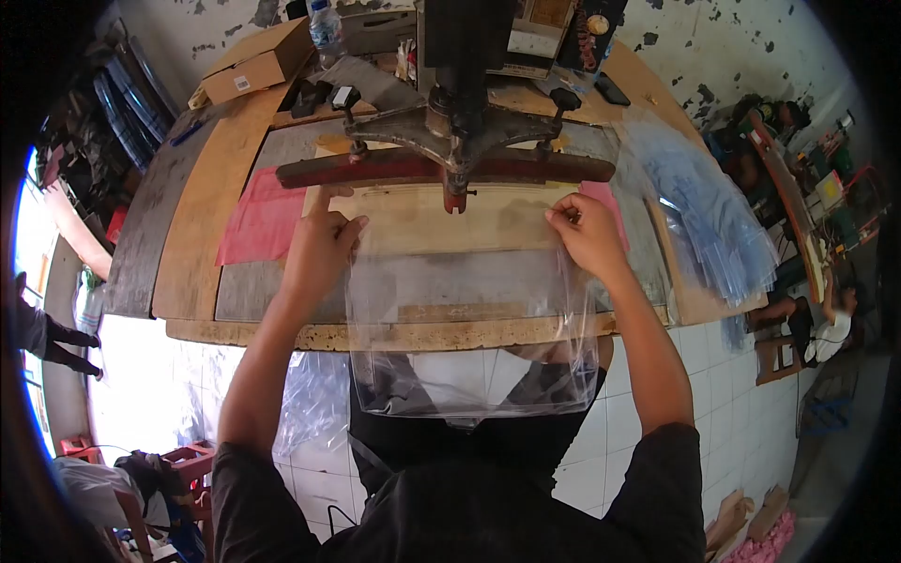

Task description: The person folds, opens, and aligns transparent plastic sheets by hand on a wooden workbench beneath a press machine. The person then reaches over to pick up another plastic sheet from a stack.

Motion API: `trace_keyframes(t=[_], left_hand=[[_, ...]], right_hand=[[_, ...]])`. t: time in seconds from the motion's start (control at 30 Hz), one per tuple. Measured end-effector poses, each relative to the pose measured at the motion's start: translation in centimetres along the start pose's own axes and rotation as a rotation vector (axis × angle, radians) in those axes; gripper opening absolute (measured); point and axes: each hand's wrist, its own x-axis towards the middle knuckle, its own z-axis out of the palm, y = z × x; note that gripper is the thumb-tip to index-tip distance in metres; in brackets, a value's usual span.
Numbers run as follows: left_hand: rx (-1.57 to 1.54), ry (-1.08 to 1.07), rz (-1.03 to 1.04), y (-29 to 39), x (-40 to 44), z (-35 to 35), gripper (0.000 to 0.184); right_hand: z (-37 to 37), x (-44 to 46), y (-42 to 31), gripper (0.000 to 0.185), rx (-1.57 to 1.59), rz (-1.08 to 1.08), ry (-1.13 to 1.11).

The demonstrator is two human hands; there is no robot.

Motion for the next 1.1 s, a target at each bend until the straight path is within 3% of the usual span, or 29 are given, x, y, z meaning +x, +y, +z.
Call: trace_keyframes(t=[0.2,0.27,0.4,0.63,0.9,0.97,1.1], left_hand=[[0.24,-0.22,0.043,-2.2,3.2,-0.1,0.02],[0.35,-0.158,0.234,-3.1,3.5,0.3,0.018],[0.351,-0.207,0.207,-2.4,3.5,0.4,0.018],[0.388,-0.233,0.153,-1.2,3.2,0.1,0.022],[0.331,-0.273,0.095,0.3,2.5,-1.0,0.025],[0.234,-0.345,-0.048,0.2,2.5,-1.3,0.03],[0.203,-0.335,0.012,-1.2,2.6,-1.1,0.034]], right_hand=[[1.0,1.8,-0.8,0.016,-0.162,-0.087,0.039],[0.9,1.6,-1.8,0.015,-0.184,-0.093,0.028],[1.1,1.5,-1.6,0.012,-0.243,-0.202,0.066],[1.0,1.3,-2.2,0.013,-0.363,-0.141,0.029],[-1.9,0.7,-3.2,0.022,-0.4,-0.167,-0.194],[-2.3,0.6,-3.2,0.025,-0.373,-0.129,-0.235],[-2.5,0.8,-2.9,0.028,-0.323,-0.083,-0.295]])
